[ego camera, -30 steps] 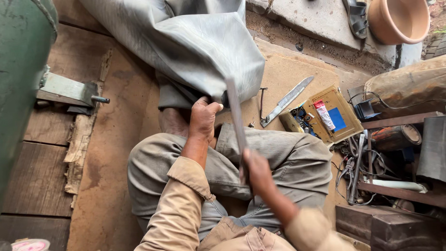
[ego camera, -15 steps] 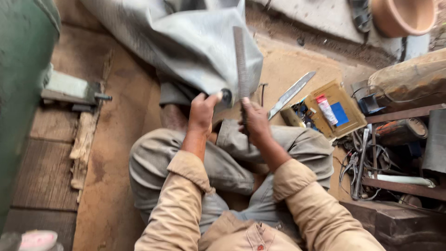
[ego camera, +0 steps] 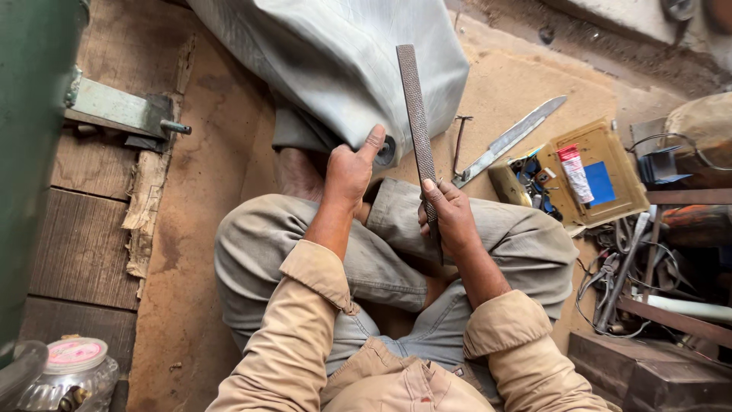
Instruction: The person scrapes a rubber surface using a file and uses a knife to work on a circular valve area of a large inflatable tube while sitting on the ground.
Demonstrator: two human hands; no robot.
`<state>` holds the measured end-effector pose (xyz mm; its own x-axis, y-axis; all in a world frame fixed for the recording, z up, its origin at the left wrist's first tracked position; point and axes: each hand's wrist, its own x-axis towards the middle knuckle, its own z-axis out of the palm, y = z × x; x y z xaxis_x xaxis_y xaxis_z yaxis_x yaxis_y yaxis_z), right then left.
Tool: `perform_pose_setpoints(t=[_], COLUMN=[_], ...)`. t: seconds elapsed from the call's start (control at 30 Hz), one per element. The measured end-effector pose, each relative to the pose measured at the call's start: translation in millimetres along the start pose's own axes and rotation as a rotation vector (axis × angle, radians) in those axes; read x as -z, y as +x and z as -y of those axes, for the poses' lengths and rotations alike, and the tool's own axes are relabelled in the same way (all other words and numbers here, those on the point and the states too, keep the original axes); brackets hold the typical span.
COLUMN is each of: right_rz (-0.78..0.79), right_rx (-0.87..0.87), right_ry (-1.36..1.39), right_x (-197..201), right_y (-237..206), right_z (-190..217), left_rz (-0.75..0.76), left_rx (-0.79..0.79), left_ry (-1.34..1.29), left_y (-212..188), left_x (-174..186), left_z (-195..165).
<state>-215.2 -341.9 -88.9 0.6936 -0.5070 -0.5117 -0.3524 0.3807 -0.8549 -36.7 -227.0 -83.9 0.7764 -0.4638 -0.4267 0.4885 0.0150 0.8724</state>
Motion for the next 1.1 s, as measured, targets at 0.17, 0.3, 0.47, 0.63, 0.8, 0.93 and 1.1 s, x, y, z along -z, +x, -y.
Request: perform_pose_setpoints(t=[0.17, 0.3, 0.47, 0.63, 0.8, 0.93, 1.1], right_rz=[0.021, 0.042, 0.046, 0.044, 0.069, 0.056, 0.066], right_rx=[-0.046, -0.083, -0.163, -0.144, -0.142, -0.148, -0.146], right_ry=[-0.038, -0.098, -0.102, -0.11, -0.067, -0.099, -0.051], right_x=[-3.7, -6.0, -10.2, -10.8, -6.4, -4.5, -3.5], right_y=[-2.2, 0.7, 5.4, 6.9, 8.2, 7.6, 6.8], right_z=[1.8, 6.9, 12.3, 8.4, 2.6, 1.3, 2.7], left_rz=[0.049, 0.042, 0.01, -0.038, -0.044, -0.052, -0.068], left_rx=[0.054, 0.048, 0.031, 0.04, 0.072, 0.085, 0.088], left_ry=[-0.269, -0.359, -0.435, -0.437, -0.424, -0.4, -0.425], left_y=[1.4, -1.1, -6.6, -11.0, -20.1, -26.1, -28.1], left_x=[-0.2, 0.9, -1.1, -3.2, -1.6, -0.8, -3.6], left_z=[5.3, 5.9, 0.8, -8.6, -14.0, -20.1, -29.9])
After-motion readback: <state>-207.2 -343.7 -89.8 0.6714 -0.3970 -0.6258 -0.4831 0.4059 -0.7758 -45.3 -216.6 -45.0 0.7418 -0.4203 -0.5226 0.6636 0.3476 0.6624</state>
